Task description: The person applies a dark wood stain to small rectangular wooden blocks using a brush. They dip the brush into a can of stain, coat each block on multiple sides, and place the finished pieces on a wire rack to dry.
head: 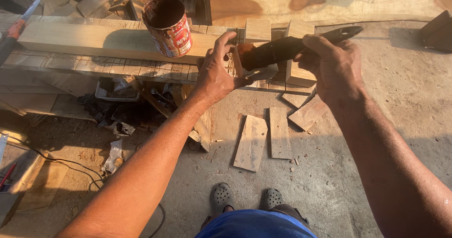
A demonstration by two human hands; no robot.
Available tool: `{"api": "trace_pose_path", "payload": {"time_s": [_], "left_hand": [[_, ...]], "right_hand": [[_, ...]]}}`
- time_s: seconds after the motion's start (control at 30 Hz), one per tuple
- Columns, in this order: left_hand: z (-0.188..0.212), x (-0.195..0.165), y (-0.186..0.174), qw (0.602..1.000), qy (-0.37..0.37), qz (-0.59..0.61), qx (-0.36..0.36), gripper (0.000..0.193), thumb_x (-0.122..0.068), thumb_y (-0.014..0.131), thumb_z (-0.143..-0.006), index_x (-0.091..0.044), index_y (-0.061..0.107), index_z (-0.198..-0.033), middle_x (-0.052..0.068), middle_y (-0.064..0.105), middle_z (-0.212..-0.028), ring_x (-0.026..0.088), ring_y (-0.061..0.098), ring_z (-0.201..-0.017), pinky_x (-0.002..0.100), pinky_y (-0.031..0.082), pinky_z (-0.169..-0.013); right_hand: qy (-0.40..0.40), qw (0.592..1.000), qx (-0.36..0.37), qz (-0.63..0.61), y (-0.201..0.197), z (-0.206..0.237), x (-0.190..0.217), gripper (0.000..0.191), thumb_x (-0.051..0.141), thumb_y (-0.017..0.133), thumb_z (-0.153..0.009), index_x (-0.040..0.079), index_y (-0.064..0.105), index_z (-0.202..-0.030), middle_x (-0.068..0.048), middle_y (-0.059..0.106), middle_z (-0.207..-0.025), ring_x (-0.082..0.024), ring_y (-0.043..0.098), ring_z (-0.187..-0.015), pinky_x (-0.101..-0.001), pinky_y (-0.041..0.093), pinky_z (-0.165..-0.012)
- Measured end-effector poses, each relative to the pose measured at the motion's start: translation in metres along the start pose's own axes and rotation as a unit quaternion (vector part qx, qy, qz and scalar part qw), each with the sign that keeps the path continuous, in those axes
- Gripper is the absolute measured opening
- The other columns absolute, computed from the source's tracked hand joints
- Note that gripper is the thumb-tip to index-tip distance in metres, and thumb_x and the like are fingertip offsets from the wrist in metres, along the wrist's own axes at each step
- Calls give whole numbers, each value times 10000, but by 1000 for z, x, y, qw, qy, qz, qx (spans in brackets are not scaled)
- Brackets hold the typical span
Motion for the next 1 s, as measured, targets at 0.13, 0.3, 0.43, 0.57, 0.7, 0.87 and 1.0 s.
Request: {"api": "trace_pose_path", "payload": {"time_s": [0.13, 0.3, 0.43, 0.57, 0.7, 0.87, 1.0], "left_hand": [[-1, 3, -1, 1000, 7, -6, -4, 1139, -455, 969, -714, -243, 245, -1567, 173, 626, -1362, 328, 546, -1313, 543, 432, -1101], [1, 8, -2, 1000, -3, -24, -4, 1131, -451, 991, -697, -242, 245, -1520, 173, 628, -1321, 319, 556, -1266, 567, 357, -1090], [1, 10, 0, 1000, -2, -3, 6, 903, -166, 748, -803, -253, 254, -1554, 162, 625, -1363, 324, 555, -1301, 541, 382, -1098], [5, 12, -5, 1000, -7, 7, 6, 1073, -280, 973, -712, -238, 271, -1523, 207, 584, -1389, 356, 525, -1356, 547, 399, -1118], [10, 11, -11, 1000, -15, 12, 5, 1046, -268, 951, -711, -238, 280, -1513, 243, 549, -1404, 355, 522, -1371, 542, 445, -1131], [6, 3, -11, 1000, -17, -1, 12, 1048, -330, 983, -740, -222, 278, -1508, 194, 555, -1401, 329, 523, -1360, 548, 402, -1128], [7, -1, -13, 1000, -8, 5, 15, 1058, -229, 958, -698, -217, 288, -1516, 174, 529, -1425, 329, 513, -1381, 543, 382, -1152]], "right_hand": [[25, 999, 23, -6, 4, 2, -2, 156, 108, 738, -905, -12, 687, -992, -183, 758, -1003, -233, 780, -895, -399, 681, -857], [-8, 1000, 8, -3, 1, 1, 0, 137, 95, 727, -926, -5, 670, -1001, -182, 752, -1008, -248, 780, -917, -423, 675, -875], [32, 999, 34, -21, 8, 0, -12, 134, 87, 733, -918, 11, 673, -1010, -176, 750, -1005, -233, 758, -879, -378, 653, -780], [27, 999, -7, 22, -9, -4, -10, 98, 103, 731, -926, 35, 681, -976, -175, 753, -1006, -225, 772, -885, -355, 680, -807], [-11, 997, -44, 68, -32, -9, -3, 84, 97, 733, -950, 35, 682, -972, -183, 759, -1018, -222, 763, -864, -350, 662, -775], [-13, 1000, 17, 7, -20, -15, -10, 93, 99, 740, -951, 28, 691, -986, -178, 756, -1031, -219, 783, -896, -344, 684, -823], [-22, 995, -74, 69, -24, -20, -6, 101, 103, 746, -931, 27, 695, -973, -189, 764, -1004, -243, 766, -861, -376, 656, -776]]}}
Point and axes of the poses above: each hand's wrist, its own z-axis away from the middle knuckle, its own y-axis out of the palm, x = y × z, the point moved 7 cm from there along -z, towards the middle knuckle
